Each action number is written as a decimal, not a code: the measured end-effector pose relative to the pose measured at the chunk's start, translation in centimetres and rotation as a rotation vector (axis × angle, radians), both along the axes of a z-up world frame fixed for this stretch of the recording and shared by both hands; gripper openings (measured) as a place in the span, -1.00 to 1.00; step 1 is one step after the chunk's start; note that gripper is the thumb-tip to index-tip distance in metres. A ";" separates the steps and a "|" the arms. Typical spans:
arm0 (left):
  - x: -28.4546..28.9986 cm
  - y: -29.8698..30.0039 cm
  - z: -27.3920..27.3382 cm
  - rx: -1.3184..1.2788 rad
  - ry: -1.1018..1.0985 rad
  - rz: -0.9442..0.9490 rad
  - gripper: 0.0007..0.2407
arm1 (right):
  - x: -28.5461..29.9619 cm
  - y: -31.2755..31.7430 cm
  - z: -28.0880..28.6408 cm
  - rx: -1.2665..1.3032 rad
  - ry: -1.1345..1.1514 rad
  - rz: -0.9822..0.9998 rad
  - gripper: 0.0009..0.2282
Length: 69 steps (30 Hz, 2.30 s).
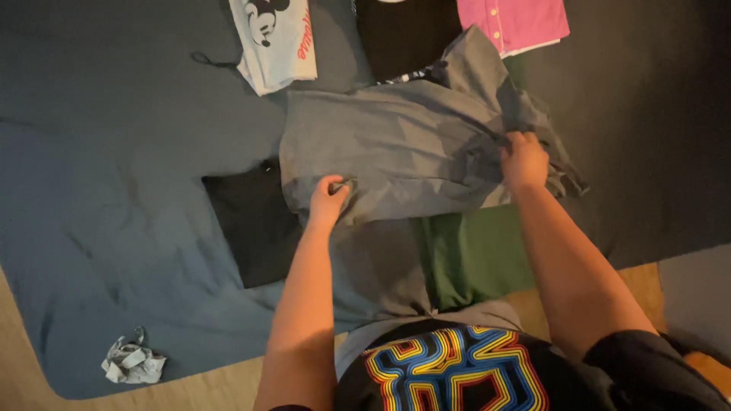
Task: The person folds several garments on a bed, including a black t-shirt, gray shorts, a black and white checkered shirt, and a pink top. Each item is laid flat, folded into a compact rectangle, and placed in a neat pile on the bed.
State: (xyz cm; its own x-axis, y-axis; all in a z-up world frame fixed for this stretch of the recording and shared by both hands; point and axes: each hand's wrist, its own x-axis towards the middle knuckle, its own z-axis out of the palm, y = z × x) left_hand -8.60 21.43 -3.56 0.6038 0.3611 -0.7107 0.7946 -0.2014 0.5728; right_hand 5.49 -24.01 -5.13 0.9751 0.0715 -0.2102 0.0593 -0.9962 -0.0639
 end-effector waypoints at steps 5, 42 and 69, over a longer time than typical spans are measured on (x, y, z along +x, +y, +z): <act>-2.8 2.7 2.7 -0.157 -0.289 0.032 -0.85 | -2.0 -0.6 7.6 0.308 -0.257 -0.070 -0.85; -12.4 -16.0 9.7 0.548 0.266 -1.272 -0.47 | -14.7 -17.7 7.2 -0.206 0.169 0.074 -0.33; 3.3 -22.6 13.4 0.447 -0.465 -0.523 -0.82 | 1.7 -7.4 11.5 0.837 0.219 -0.144 -0.70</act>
